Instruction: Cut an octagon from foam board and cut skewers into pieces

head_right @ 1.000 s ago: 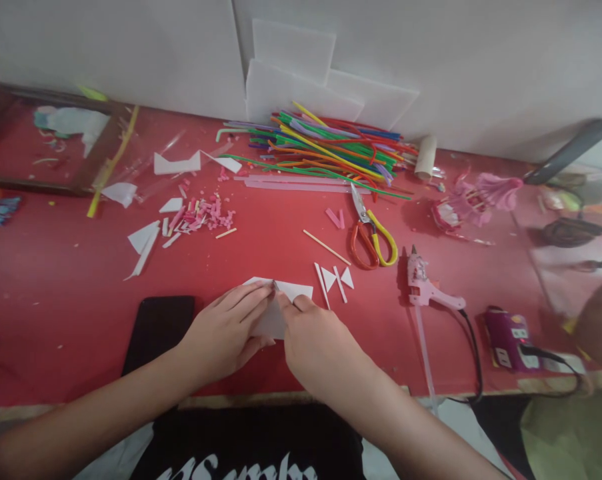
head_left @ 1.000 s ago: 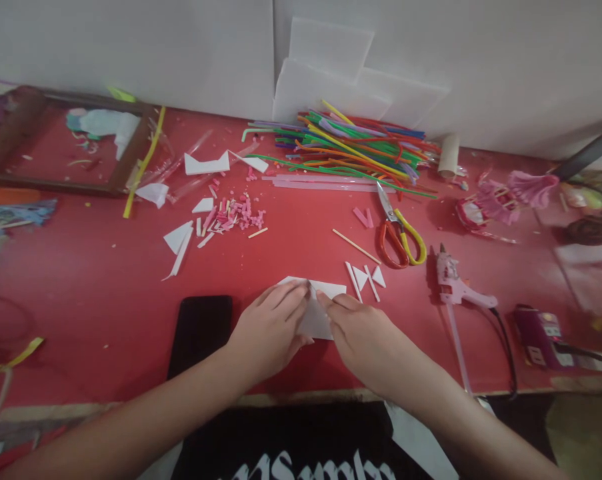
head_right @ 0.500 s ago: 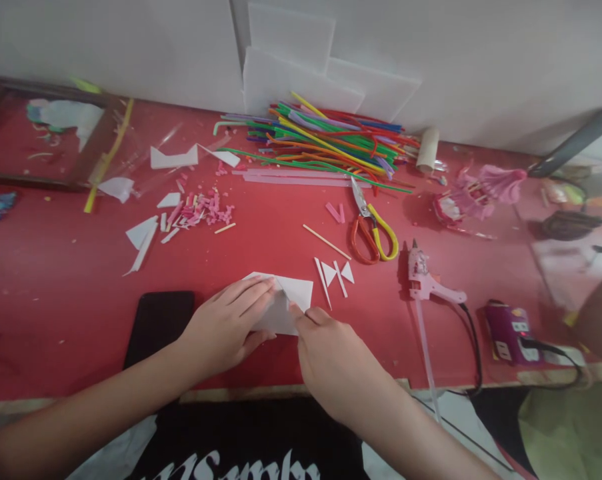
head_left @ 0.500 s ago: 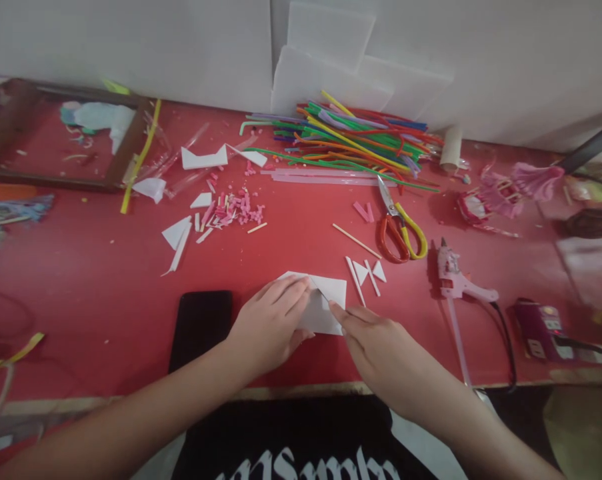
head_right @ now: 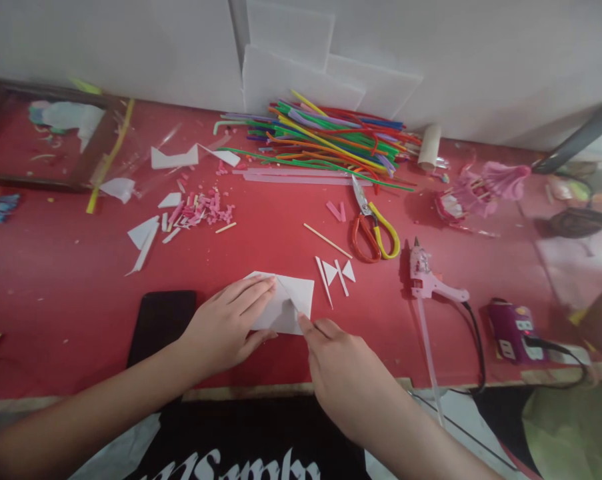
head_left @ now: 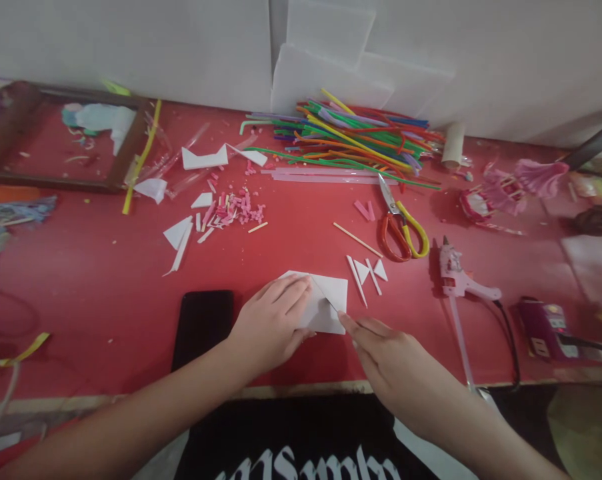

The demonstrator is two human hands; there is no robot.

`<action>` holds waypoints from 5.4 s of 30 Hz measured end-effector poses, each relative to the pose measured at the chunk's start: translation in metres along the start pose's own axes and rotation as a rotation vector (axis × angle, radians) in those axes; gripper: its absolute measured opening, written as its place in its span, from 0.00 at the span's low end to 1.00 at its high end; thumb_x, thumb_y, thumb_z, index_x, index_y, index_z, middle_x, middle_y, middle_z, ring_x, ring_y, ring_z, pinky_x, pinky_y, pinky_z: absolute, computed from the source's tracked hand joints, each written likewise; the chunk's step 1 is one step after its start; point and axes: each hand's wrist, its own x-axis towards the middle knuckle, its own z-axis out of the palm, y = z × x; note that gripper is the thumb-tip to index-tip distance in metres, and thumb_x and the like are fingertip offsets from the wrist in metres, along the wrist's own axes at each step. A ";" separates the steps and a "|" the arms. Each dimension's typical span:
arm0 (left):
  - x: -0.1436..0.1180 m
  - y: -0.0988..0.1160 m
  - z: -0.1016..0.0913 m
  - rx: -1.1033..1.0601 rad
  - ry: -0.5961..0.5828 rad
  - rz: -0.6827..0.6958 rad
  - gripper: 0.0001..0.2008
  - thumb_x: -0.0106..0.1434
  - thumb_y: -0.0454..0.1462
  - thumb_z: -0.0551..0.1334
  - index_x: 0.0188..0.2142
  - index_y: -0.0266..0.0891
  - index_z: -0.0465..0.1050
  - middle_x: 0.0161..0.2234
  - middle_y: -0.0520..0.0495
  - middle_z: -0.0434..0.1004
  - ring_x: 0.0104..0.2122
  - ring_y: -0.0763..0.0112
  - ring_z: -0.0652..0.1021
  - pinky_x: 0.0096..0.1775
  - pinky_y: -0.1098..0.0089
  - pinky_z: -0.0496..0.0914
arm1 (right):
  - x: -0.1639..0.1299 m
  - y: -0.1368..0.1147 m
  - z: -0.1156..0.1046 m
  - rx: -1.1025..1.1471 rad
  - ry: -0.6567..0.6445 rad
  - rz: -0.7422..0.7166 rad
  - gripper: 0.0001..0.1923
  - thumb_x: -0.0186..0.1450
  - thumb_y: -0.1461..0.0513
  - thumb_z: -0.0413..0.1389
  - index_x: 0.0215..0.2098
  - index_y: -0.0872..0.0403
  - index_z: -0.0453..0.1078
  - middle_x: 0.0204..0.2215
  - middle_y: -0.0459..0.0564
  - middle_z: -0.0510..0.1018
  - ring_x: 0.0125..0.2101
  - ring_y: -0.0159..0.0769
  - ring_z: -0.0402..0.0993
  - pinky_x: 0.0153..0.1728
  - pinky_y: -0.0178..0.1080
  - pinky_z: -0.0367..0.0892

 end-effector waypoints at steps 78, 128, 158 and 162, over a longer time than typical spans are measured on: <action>-0.008 -0.003 0.012 -0.073 0.082 0.023 0.18 0.68 0.33 0.56 0.56 0.33 0.70 0.57 0.37 0.74 0.58 0.54 0.73 0.58 0.54 0.71 | 0.041 -0.007 0.005 0.239 0.088 0.124 0.26 0.69 0.67 0.44 0.64 0.57 0.66 0.47 0.59 0.79 0.42 0.41 0.79 0.45 0.44 0.73; -0.014 0.002 -0.010 0.046 -0.047 -0.125 0.25 0.65 0.36 0.55 0.60 0.34 0.70 0.60 0.33 0.68 0.51 0.45 0.71 0.50 0.46 0.72 | -0.015 0.030 0.047 0.133 0.561 0.239 0.22 0.73 0.60 0.47 0.62 0.53 0.68 0.46 0.57 0.76 0.40 0.37 0.78 0.36 0.36 0.72; -0.009 0.010 0.008 0.040 0.172 0.021 0.19 0.67 0.38 0.59 0.54 0.29 0.72 0.52 0.34 0.78 0.51 0.52 0.78 0.52 0.55 0.74 | 0.031 0.012 0.021 0.214 0.180 0.038 0.24 0.71 0.64 0.46 0.63 0.52 0.67 0.34 0.52 0.73 0.33 0.39 0.75 0.38 0.43 0.73; -0.011 0.009 0.009 0.027 0.163 0.003 0.20 0.67 0.40 0.61 0.55 0.29 0.71 0.53 0.33 0.78 0.52 0.51 0.78 0.51 0.56 0.75 | 0.029 0.011 0.021 0.229 0.164 0.052 0.24 0.71 0.64 0.46 0.64 0.50 0.67 0.34 0.51 0.73 0.32 0.38 0.74 0.37 0.43 0.73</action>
